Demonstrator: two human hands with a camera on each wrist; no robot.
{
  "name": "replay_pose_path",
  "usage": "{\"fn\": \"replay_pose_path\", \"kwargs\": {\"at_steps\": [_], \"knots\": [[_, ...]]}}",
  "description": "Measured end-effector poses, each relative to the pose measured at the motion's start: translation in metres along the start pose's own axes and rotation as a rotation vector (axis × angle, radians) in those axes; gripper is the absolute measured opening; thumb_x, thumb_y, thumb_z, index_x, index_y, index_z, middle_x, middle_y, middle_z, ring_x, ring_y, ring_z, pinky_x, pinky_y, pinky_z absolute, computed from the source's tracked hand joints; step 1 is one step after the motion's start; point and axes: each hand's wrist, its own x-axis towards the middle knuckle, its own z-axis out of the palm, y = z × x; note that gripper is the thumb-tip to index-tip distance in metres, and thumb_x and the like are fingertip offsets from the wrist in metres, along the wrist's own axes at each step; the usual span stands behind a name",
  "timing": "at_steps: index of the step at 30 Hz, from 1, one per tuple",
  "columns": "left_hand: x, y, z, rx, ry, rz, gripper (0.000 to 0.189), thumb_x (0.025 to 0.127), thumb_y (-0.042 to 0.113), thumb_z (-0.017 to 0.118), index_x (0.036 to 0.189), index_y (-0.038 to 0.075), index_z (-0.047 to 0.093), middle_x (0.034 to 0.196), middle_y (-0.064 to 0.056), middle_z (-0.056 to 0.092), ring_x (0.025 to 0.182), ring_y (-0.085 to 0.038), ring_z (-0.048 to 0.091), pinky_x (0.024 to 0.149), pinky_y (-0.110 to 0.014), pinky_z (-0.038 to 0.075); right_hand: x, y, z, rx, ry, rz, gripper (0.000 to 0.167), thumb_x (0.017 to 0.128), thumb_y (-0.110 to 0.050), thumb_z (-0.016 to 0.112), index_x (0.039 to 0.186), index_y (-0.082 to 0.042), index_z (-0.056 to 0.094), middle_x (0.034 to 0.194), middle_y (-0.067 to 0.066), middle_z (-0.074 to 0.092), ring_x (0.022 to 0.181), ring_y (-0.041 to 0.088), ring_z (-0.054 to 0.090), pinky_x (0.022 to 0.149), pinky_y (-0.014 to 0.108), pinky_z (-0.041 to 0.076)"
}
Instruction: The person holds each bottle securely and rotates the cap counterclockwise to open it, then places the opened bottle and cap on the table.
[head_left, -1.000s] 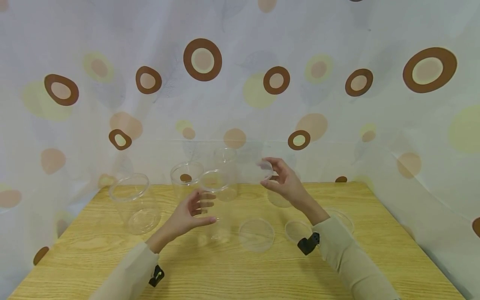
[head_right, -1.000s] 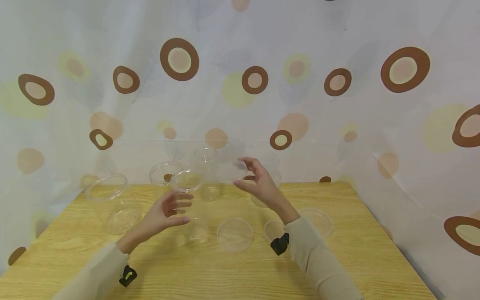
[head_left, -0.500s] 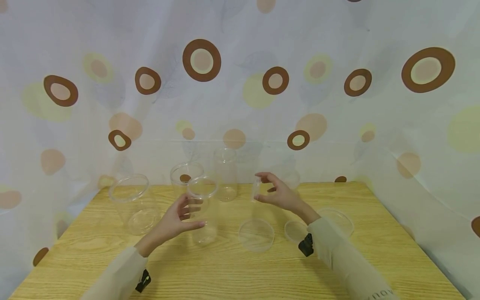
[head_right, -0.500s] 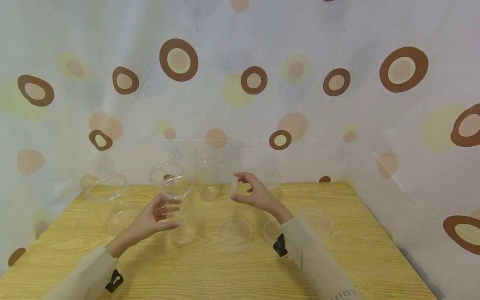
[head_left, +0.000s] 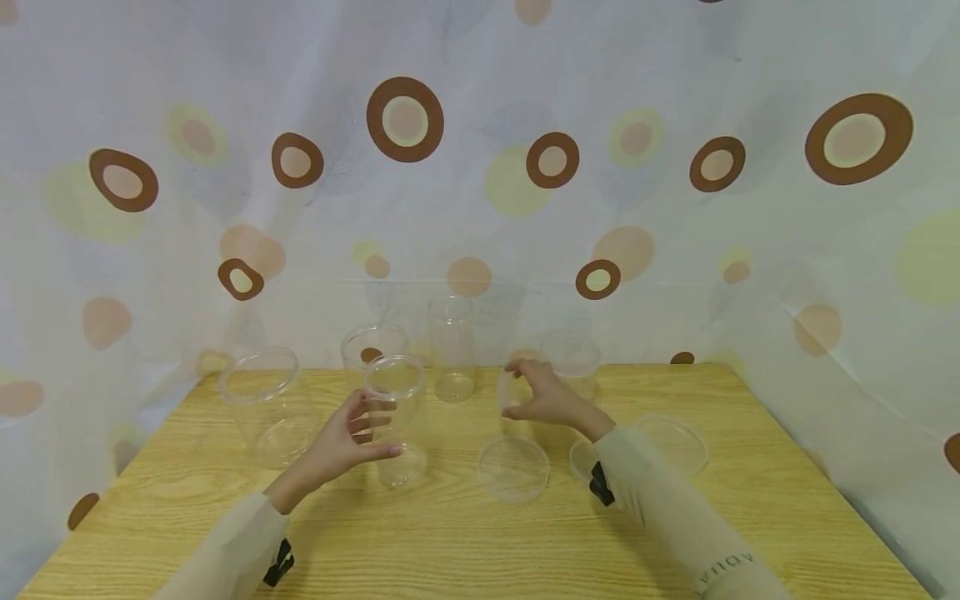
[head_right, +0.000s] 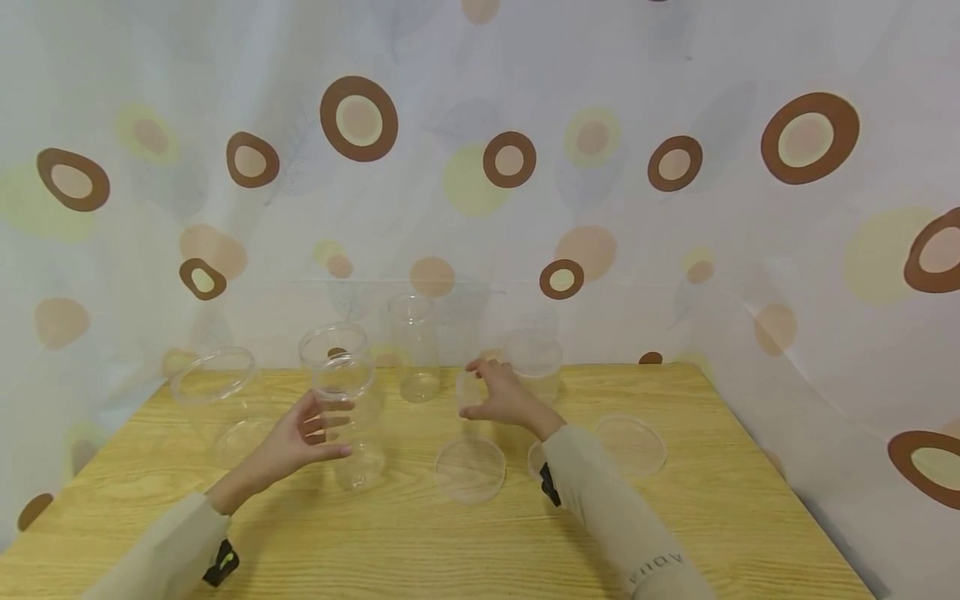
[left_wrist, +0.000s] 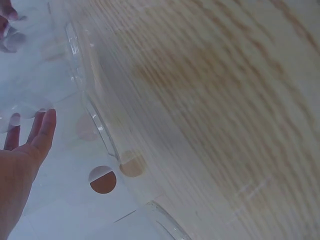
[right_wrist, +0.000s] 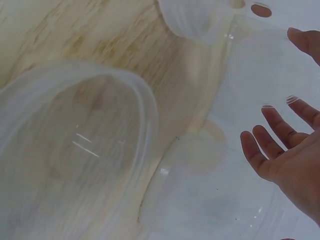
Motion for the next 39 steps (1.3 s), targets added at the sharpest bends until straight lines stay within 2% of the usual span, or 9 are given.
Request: {"fn": "replay_pose_path", "kwargs": {"at_steps": [1, 6, 12, 21, 30, 35, 39], "knots": [[0.0, 0.0, 0.0, 0.002, 0.002, -0.001, 0.066, 0.074, 0.013, 0.076, 0.127, 0.019, 0.037, 0.132, -0.015, 0.046, 0.119, -0.047, 0.044, 0.094, -0.059, 0.038, 0.001, 0.001, 0.001, -0.013, -0.008, -0.003, 0.067, 0.078, -0.029, 0.072, 0.13, -0.001, 0.04, 0.126, 0.02, 0.047, 0.118, 0.036, 0.043, 0.104, 0.057, 0.023], [-0.001, -0.001, -0.002, 0.013, 0.01, 0.0, 0.066, 0.074, 0.014, 0.076, 0.128, 0.02, 0.037, 0.133, -0.016, 0.046, 0.118, -0.048, 0.044, 0.092, -0.06, 0.039, 0.006, 0.002, 0.008, -0.093, -0.049, 0.022, 0.067, 0.078, -0.03, 0.071, 0.132, -0.003, 0.041, 0.124, 0.02, 0.048, 0.115, 0.037, 0.042, 0.096, 0.053, 0.034], [-0.002, -0.003, -0.005, 0.028, 0.012, 0.002, 0.066, 0.075, 0.012, 0.075, 0.13, 0.016, 0.037, 0.132, -0.023, 0.043, 0.116, -0.049, 0.045, 0.089, -0.058, 0.042, 0.009, -0.001, 0.013, -0.14, -0.087, 0.069, 0.068, 0.078, -0.033, 0.071, 0.132, -0.006, 0.042, 0.123, 0.018, 0.047, 0.113, 0.034, 0.042, 0.09, 0.049, 0.04], [-0.004, -0.002, -0.007, 0.043, 0.036, -0.033, 0.065, 0.074, 0.015, 0.076, 0.129, 0.013, 0.042, 0.13, -0.015, 0.046, 0.116, -0.045, 0.047, 0.09, -0.054, 0.045, 0.018, 0.002, 0.022, -0.14, -0.149, 0.124, 0.067, 0.079, -0.035, 0.07, 0.132, -0.007, 0.042, 0.126, 0.015, 0.045, 0.116, 0.033, 0.039, 0.091, 0.049, 0.04], [-0.004, -0.001, -0.008, 0.055, 0.037, -0.016, 0.064, 0.074, 0.016, 0.076, 0.128, 0.009, 0.042, 0.13, -0.014, 0.047, 0.118, -0.045, 0.045, 0.092, -0.058, 0.041, 0.018, 0.004, 0.03, -0.215, -0.155, 0.152, 0.072, 0.075, -0.039, 0.073, 0.132, -0.009, 0.043, 0.131, 0.014, 0.044, 0.12, 0.035, 0.037, 0.095, 0.049, 0.038], [-0.004, -0.002, -0.009, 0.069, 0.044, -0.006, 0.064, 0.075, 0.016, 0.075, 0.129, 0.012, 0.042, 0.131, -0.013, 0.047, 0.12, -0.045, 0.044, 0.093, -0.056, 0.041, 0.018, 0.004, 0.032, -0.207, -0.159, 0.158, 0.073, 0.075, -0.04, 0.073, 0.133, -0.009, 0.042, 0.134, 0.015, 0.042, 0.124, 0.038, 0.033, 0.099, 0.053, 0.032], [-0.005, -0.001, -0.009, 0.084, 0.045, -0.007, 0.065, 0.075, 0.017, 0.075, 0.13, 0.014, 0.041, 0.132, -0.011, 0.047, 0.12, -0.044, 0.044, 0.093, -0.055, 0.041, 0.018, 0.004, 0.032, -0.206, -0.154, 0.158, 0.072, 0.076, -0.04, 0.072, 0.133, -0.009, 0.042, 0.133, 0.014, 0.042, 0.123, 0.038, 0.034, 0.098, 0.053, 0.034]]}}
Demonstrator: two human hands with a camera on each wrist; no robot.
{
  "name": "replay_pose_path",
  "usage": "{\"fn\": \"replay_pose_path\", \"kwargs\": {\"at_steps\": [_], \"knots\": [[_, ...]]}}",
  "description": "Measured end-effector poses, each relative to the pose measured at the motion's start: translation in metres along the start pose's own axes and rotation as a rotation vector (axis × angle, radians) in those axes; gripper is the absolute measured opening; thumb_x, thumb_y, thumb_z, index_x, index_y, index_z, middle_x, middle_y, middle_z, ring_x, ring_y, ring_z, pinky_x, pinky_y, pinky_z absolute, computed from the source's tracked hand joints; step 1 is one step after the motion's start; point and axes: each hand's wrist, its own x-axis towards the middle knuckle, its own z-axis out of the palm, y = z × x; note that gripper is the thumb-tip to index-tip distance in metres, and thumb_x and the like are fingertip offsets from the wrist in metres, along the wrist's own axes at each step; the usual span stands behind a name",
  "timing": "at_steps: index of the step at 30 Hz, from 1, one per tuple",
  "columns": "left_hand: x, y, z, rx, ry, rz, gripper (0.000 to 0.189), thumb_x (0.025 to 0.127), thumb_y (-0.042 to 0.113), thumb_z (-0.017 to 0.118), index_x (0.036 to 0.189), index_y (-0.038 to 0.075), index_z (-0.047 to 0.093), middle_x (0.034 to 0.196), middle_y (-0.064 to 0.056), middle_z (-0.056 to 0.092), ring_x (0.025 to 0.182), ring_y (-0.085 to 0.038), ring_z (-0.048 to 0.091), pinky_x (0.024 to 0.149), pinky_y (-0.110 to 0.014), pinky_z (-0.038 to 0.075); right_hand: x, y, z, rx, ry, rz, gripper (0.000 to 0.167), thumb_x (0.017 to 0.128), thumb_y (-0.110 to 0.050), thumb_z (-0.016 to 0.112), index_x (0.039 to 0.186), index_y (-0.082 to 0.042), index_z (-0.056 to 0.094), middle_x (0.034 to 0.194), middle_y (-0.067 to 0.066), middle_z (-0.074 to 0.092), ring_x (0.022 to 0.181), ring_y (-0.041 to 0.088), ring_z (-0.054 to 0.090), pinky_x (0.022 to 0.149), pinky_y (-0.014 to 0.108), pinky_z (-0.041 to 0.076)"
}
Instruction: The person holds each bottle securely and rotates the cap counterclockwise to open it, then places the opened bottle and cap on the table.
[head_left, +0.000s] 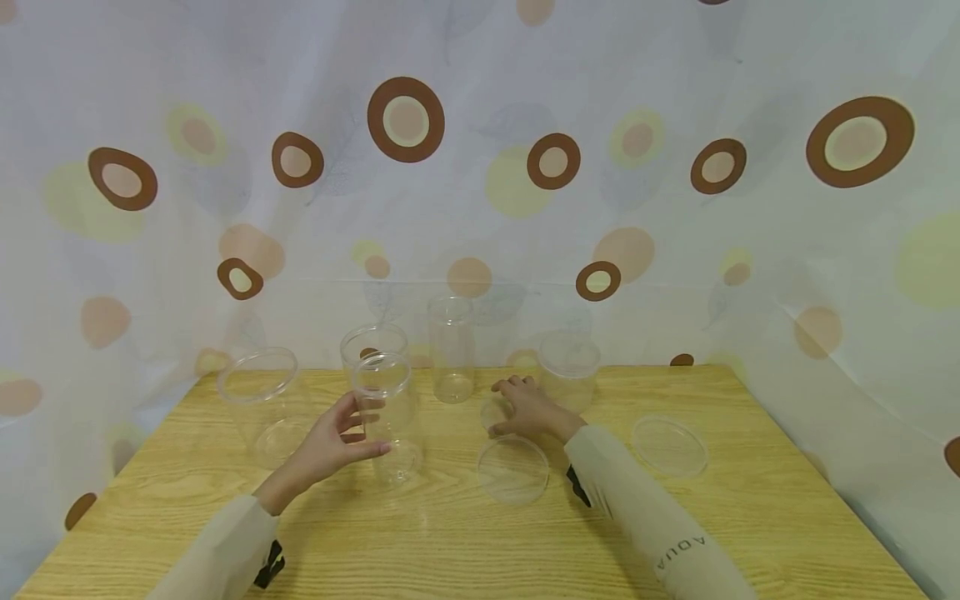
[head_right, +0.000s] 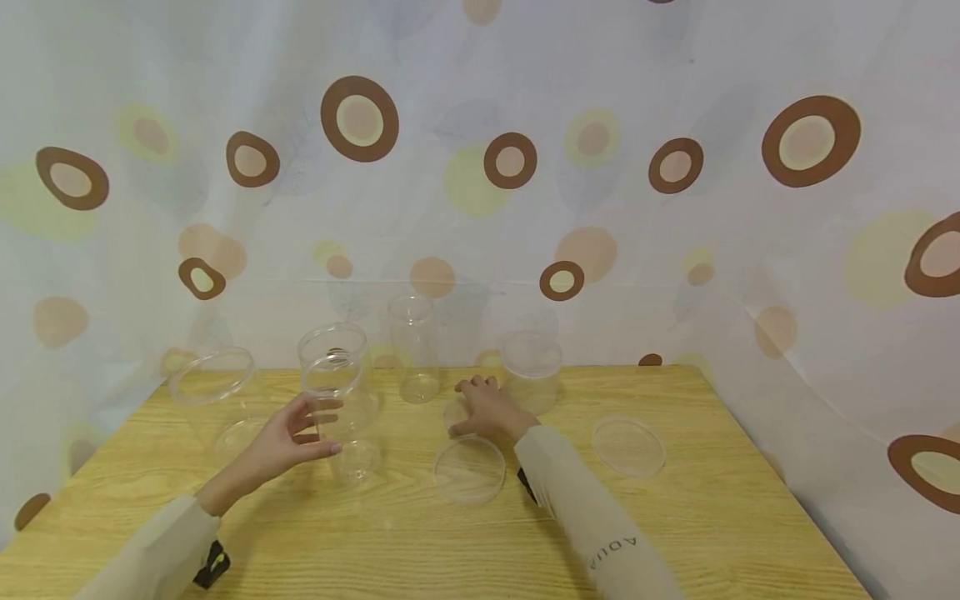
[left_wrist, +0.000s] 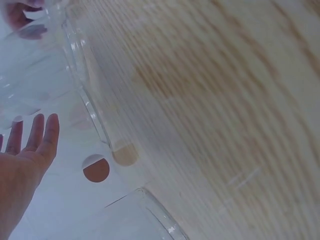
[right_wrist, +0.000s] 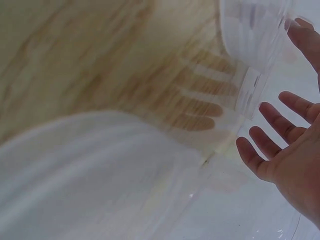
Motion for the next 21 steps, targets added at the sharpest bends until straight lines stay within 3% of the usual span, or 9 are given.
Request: {"fn": "replay_pose_path", "kwargs": {"at_steps": [9, 16, 21], "knots": [[-0.001, 0.004, -0.005, 0.052, 0.032, -0.006, 0.072, 0.074, 0.02, 0.077, 0.133, 0.019, 0.036, 0.133, -0.014, 0.045, 0.12, -0.042, 0.044, 0.093, -0.055, 0.041, -0.005, -0.003, -0.009, 0.011, 0.046, -0.056, 0.069, 0.08, -0.037, 0.069, 0.134, -0.004, 0.04, 0.132, 0.015, 0.044, 0.121, 0.038, 0.036, 0.097, 0.052, 0.035], [0.0, 0.021, -0.017, 0.091, 0.067, 0.016, 0.078, 0.075, 0.019, 0.076, 0.139, 0.014, 0.032, 0.133, -0.014, 0.044, 0.121, -0.038, 0.045, 0.093, -0.055, 0.041, -0.018, -0.008, -0.028, 0.061, 0.122, -0.121, 0.068, 0.081, -0.035, 0.069, 0.133, -0.002, 0.04, 0.128, 0.018, 0.044, 0.118, 0.039, 0.037, 0.095, 0.053, 0.037], [0.003, 0.036, -0.027, 0.117, 0.074, 0.039, 0.076, 0.077, 0.019, 0.074, 0.139, 0.018, 0.031, 0.135, -0.014, 0.042, 0.123, -0.037, 0.043, 0.095, -0.056, 0.038, -0.027, -0.01, -0.044, 0.07, 0.183, -0.15, 0.064, 0.082, -0.035, 0.067, 0.132, -0.004, 0.042, 0.128, 0.017, 0.044, 0.117, 0.037, 0.038, 0.096, 0.053, 0.036]]}}
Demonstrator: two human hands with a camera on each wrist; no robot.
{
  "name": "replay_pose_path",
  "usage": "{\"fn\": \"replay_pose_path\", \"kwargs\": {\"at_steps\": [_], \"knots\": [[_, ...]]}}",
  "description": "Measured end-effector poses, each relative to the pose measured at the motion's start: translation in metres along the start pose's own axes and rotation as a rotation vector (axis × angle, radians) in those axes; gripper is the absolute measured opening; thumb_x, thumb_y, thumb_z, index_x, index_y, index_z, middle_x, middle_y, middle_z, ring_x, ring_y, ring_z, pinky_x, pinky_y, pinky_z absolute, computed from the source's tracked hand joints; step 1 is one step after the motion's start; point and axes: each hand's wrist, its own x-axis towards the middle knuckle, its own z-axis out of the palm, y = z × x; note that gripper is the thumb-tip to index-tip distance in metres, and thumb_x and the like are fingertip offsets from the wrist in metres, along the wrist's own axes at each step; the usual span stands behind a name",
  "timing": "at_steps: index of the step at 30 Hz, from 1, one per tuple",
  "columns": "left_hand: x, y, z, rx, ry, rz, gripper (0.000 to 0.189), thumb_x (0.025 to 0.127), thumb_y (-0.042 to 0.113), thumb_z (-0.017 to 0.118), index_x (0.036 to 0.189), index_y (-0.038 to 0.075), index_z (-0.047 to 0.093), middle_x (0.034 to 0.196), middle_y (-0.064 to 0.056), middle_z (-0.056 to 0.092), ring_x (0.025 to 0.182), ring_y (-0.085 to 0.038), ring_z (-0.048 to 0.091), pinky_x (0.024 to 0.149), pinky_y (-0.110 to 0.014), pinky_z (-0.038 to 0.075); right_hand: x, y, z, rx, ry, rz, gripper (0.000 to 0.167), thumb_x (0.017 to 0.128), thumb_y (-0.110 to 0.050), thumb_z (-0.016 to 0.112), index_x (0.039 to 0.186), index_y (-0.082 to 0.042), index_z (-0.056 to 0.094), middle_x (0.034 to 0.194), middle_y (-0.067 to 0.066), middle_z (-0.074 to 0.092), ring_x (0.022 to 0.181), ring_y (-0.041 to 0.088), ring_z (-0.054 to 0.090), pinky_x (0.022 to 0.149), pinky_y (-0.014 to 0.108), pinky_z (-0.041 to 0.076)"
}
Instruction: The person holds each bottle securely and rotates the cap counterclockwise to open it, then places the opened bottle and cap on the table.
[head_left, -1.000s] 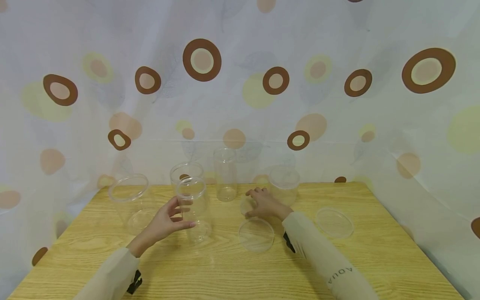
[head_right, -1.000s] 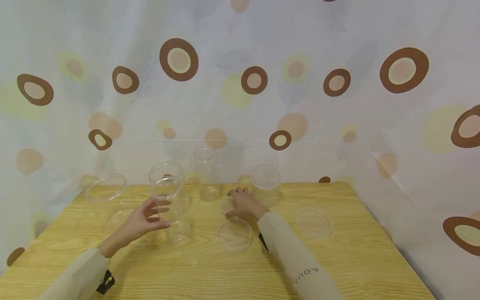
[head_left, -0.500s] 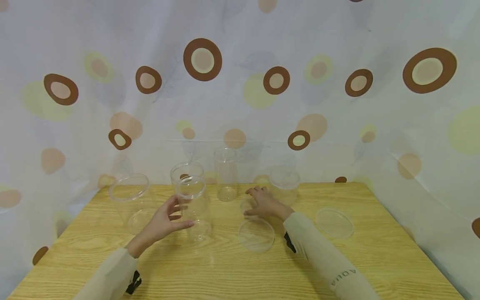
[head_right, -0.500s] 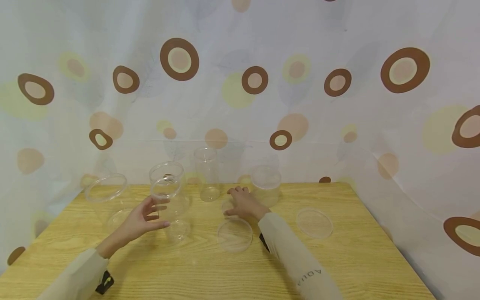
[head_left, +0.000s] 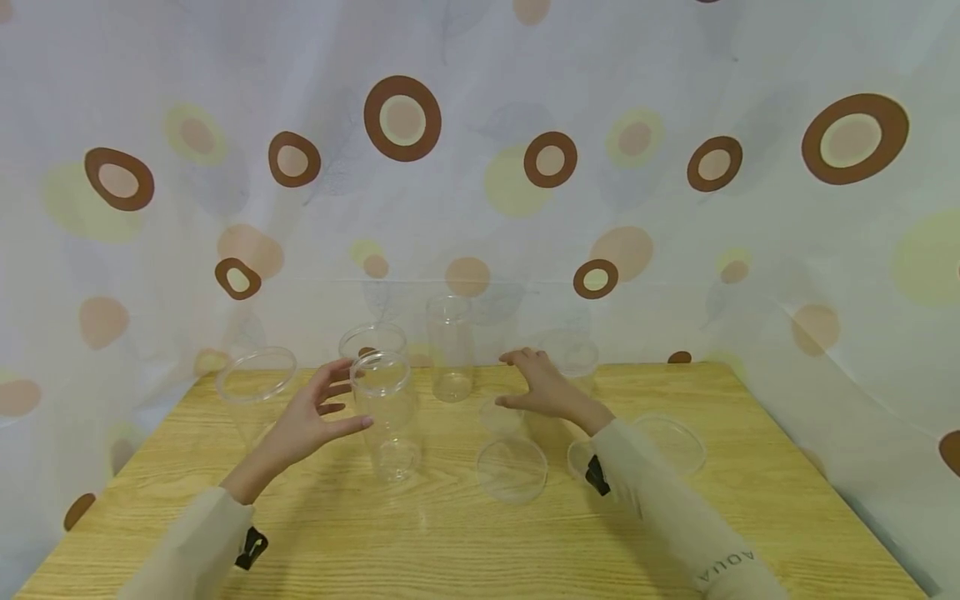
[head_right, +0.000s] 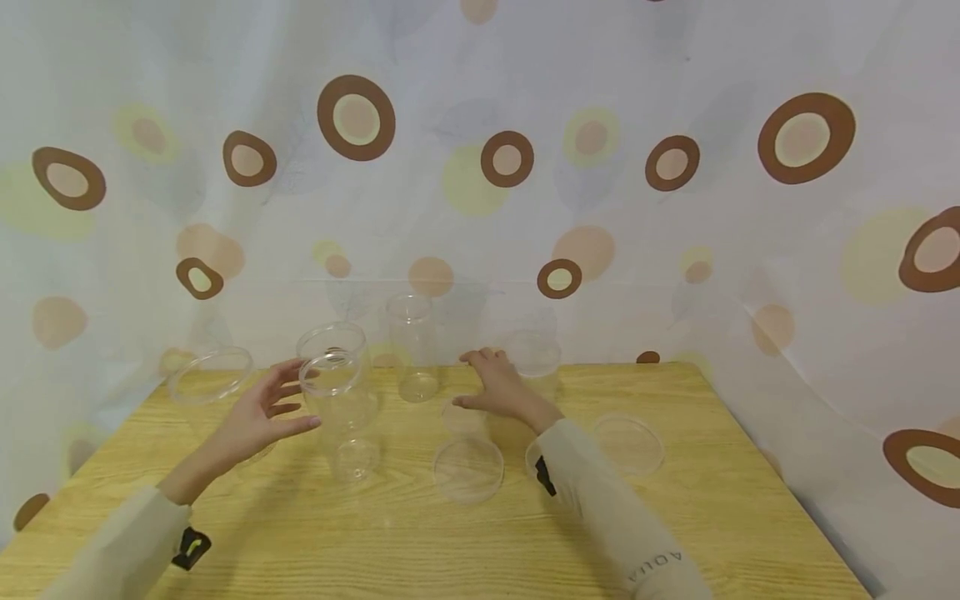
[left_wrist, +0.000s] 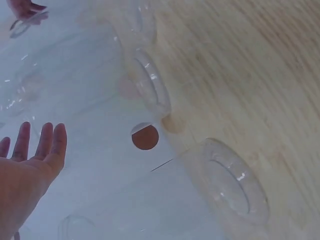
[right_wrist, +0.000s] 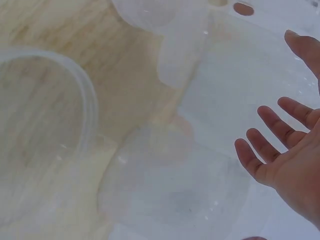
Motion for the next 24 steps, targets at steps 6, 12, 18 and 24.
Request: {"fn": "replay_pose_path", "kwargs": {"at_steps": [6, 12, 18, 24], "knots": [[0.008, 0.018, -0.012, 0.056, 0.021, 0.053, 0.075, 0.077, 0.019, 0.074, 0.139, 0.019, 0.031, 0.136, -0.01, 0.043, 0.124, -0.036, 0.042, 0.096, -0.057, 0.036, -0.007, 0.003, -0.023, 0.05, 0.079, -0.023, 0.062, 0.085, -0.031, 0.065, 0.133, -0.001, 0.039, 0.129, 0.018, 0.044, 0.122, 0.038, 0.036, 0.101, 0.056, 0.029], [0.018, 0.042, -0.016, 0.103, 0.033, 0.103, 0.075, 0.075, 0.023, 0.076, 0.137, 0.025, 0.034, 0.136, -0.006, 0.044, 0.126, -0.031, 0.041, 0.098, -0.054, 0.035, -0.013, 0.016, -0.042, 0.086, 0.175, -0.001, 0.058, 0.086, -0.029, 0.063, 0.132, -0.003, 0.041, 0.129, 0.018, 0.044, 0.121, 0.038, 0.038, 0.105, 0.058, 0.02], [0.034, 0.063, -0.004, 0.116, 0.004, 0.15, 0.072, 0.074, 0.026, 0.076, 0.135, 0.028, 0.037, 0.135, -0.002, 0.047, 0.126, -0.027, 0.042, 0.101, -0.05, 0.035, -0.022, 0.03, -0.056, 0.099, 0.244, 0.043, 0.056, 0.087, -0.028, 0.062, 0.132, -0.003, 0.042, 0.128, 0.018, 0.045, 0.118, 0.037, 0.039, 0.094, 0.054, 0.037], [0.049, 0.076, 0.015, 0.145, -0.021, 0.2, 0.067, 0.076, 0.026, 0.075, 0.133, 0.024, 0.041, 0.133, -0.002, 0.049, 0.124, -0.026, 0.044, 0.1, -0.052, 0.035, -0.03, 0.046, -0.064, 0.143, 0.288, 0.093, 0.055, 0.087, -0.029, 0.062, 0.131, -0.003, 0.041, 0.129, 0.019, 0.043, 0.118, 0.039, 0.039, 0.092, 0.055, 0.038]]}}
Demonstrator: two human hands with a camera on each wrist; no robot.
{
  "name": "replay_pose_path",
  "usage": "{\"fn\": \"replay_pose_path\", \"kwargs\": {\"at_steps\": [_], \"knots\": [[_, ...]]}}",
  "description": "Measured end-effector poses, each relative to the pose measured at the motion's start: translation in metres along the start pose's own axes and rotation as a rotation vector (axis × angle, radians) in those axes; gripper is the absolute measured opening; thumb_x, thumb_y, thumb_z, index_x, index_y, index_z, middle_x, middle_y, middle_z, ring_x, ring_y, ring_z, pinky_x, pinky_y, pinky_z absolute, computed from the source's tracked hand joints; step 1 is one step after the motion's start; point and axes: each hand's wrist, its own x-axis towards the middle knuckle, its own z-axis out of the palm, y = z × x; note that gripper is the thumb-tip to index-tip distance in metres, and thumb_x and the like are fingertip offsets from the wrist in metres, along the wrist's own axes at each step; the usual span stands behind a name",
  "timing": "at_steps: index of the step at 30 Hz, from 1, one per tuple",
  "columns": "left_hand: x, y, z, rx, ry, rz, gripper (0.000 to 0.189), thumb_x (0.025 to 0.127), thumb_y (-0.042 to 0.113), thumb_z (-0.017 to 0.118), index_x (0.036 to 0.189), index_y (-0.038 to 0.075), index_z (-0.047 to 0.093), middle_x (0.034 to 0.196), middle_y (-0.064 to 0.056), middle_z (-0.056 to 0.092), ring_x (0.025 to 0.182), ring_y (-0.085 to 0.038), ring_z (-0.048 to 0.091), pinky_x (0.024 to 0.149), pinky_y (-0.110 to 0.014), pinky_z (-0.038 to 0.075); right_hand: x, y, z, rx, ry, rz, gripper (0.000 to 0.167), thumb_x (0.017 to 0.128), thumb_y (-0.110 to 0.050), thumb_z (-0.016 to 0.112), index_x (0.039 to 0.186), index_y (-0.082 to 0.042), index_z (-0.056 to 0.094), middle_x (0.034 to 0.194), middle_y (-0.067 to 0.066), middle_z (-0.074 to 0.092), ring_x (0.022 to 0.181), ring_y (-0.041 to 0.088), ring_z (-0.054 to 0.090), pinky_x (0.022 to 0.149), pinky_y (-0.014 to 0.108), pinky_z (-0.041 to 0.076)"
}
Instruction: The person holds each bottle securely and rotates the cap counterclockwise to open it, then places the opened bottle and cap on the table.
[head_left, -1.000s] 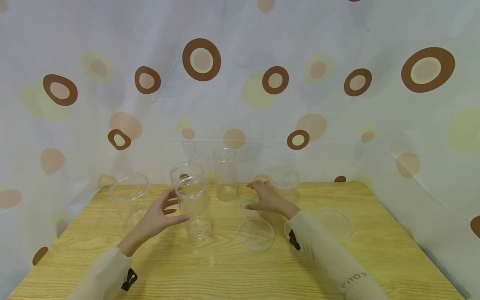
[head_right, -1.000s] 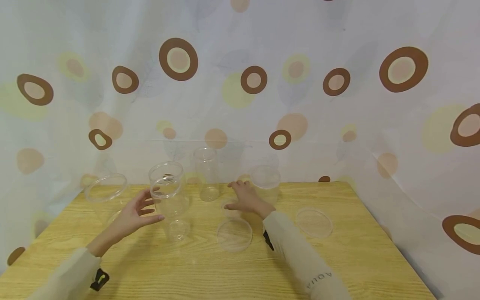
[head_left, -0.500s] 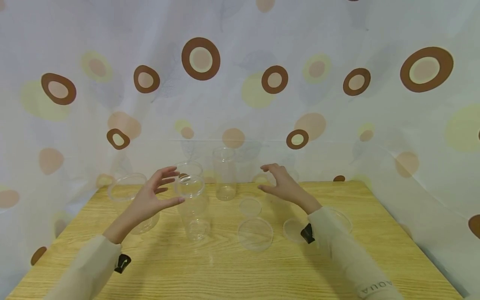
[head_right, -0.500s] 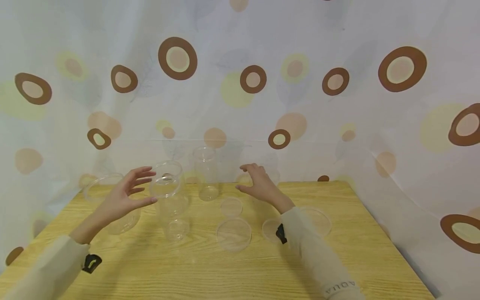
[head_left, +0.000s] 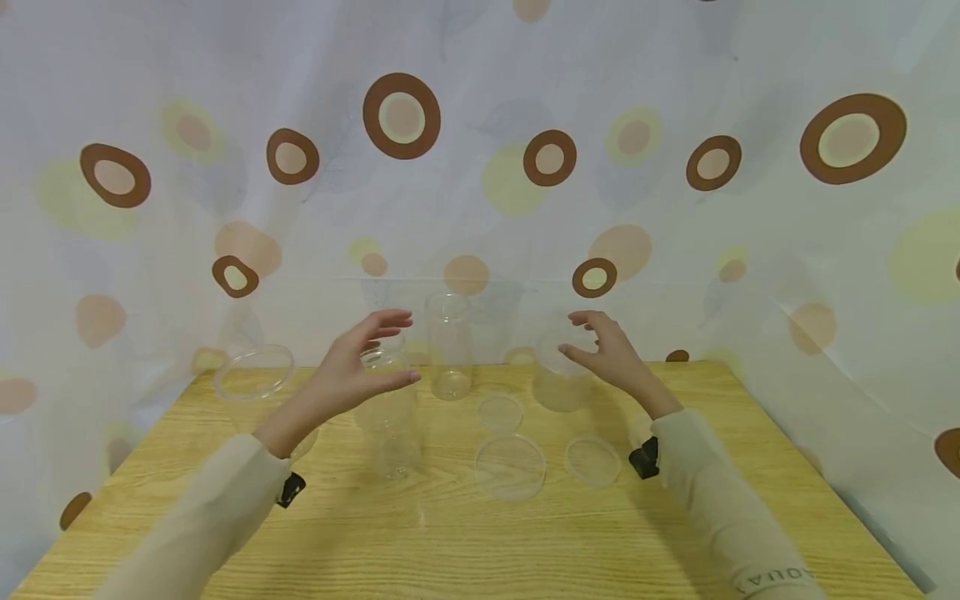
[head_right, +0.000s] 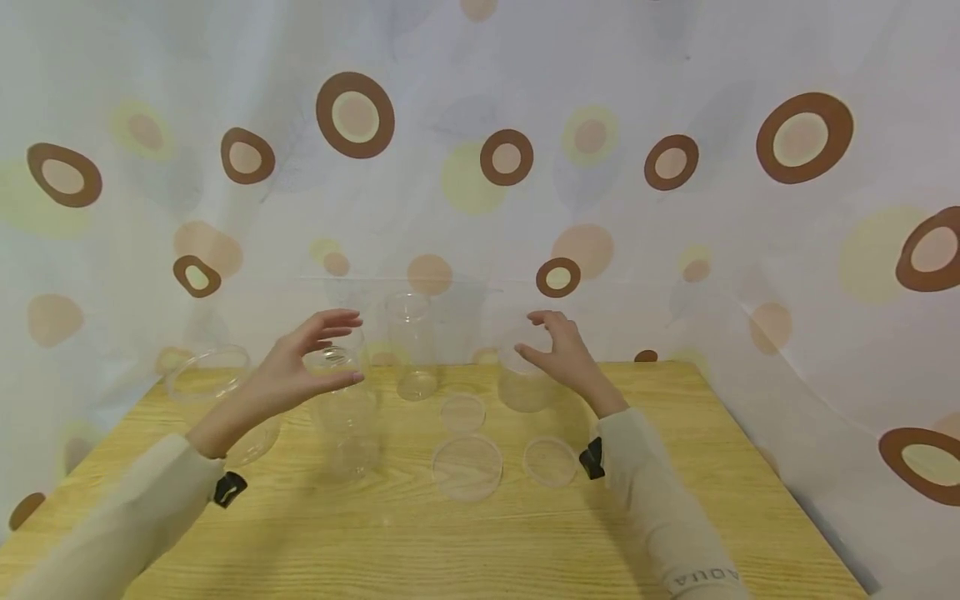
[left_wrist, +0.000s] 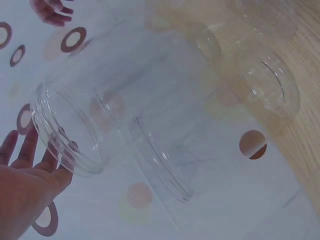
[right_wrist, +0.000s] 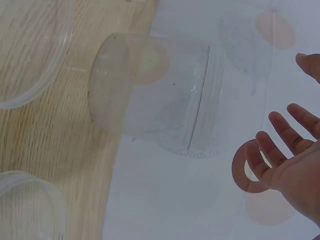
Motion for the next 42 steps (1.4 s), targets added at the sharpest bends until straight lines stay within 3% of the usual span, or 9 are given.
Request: {"fn": "replay_pose_path", "kwargs": {"at_steps": [7, 12, 21, 28, 33, 42], "knots": [[0.014, 0.012, 0.028, 0.023, -0.041, 0.062, 0.06, 0.079, 0.025, 0.072, 0.131, 0.02, 0.044, 0.132, -0.003, 0.05, 0.122, -0.025, 0.047, 0.099, -0.049, 0.038, -0.007, 0.018, -0.008, 0.008, 0.0, 0.062, 0.056, 0.087, -0.03, 0.061, 0.131, -0.001, 0.04, 0.132, 0.023, 0.04, 0.118, 0.042, 0.037, 0.093, 0.058, 0.036], [0.02, 0.017, 0.047, 0.09, -0.058, 0.106, 0.057, 0.08, 0.027, 0.07, 0.13, 0.016, 0.045, 0.13, -0.002, 0.051, 0.12, -0.022, 0.048, 0.1, -0.043, 0.039, -0.01, 0.031, -0.007, 0.011, -0.024, 0.094, 0.059, 0.088, -0.03, 0.061, 0.133, 0.0, 0.038, 0.134, 0.024, 0.038, 0.12, 0.044, 0.036, 0.095, 0.058, 0.034], [0.026, 0.02, 0.052, 0.149, -0.001, 0.116, 0.054, 0.08, 0.024, 0.071, 0.128, 0.011, 0.048, 0.126, -0.007, 0.055, 0.115, -0.024, 0.052, 0.097, -0.041, 0.042, -0.011, 0.042, -0.003, 0.028, -0.037, 0.113, 0.061, 0.088, -0.031, 0.06, 0.134, 0.001, 0.036, 0.136, 0.025, 0.037, 0.122, 0.045, 0.034, 0.096, 0.059, 0.033], [0.034, 0.026, 0.068, 0.103, -0.047, 0.13, 0.053, 0.081, 0.023, 0.07, 0.127, 0.011, 0.048, 0.126, -0.004, 0.055, 0.114, -0.023, 0.053, 0.095, -0.044, 0.043, -0.009, 0.042, -0.004, 0.045, -0.064, 0.129, 0.065, 0.088, -0.033, 0.059, 0.136, 0.001, 0.032, 0.138, 0.025, 0.035, 0.125, 0.047, 0.031, 0.097, 0.06, 0.032], [0.04, 0.024, 0.094, 0.081, -0.085, 0.085, 0.052, 0.081, 0.025, 0.07, 0.127, 0.014, 0.048, 0.126, -0.002, 0.055, 0.114, -0.022, 0.054, 0.096, -0.041, 0.043, -0.009, 0.045, -0.002, 0.045, -0.097, 0.15, 0.068, 0.088, -0.034, 0.06, 0.138, 0.001, 0.029, 0.14, 0.025, 0.032, 0.126, 0.046, 0.03, 0.098, 0.059, 0.032], [0.053, 0.006, 0.146, 0.003, -0.136, -0.086, 0.058, 0.082, 0.024, 0.069, 0.131, 0.011, 0.042, 0.128, -0.008, 0.052, 0.114, -0.027, 0.053, 0.095, -0.037, 0.044, -0.009, 0.045, 0.003, 0.071, -0.137, 0.178, 0.078, 0.085, -0.036, 0.063, 0.142, -0.001, 0.023, 0.145, 0.023, 0.025, 0.128, 0.045, 0.028, 0.095, 0.058, 0.037]]}}
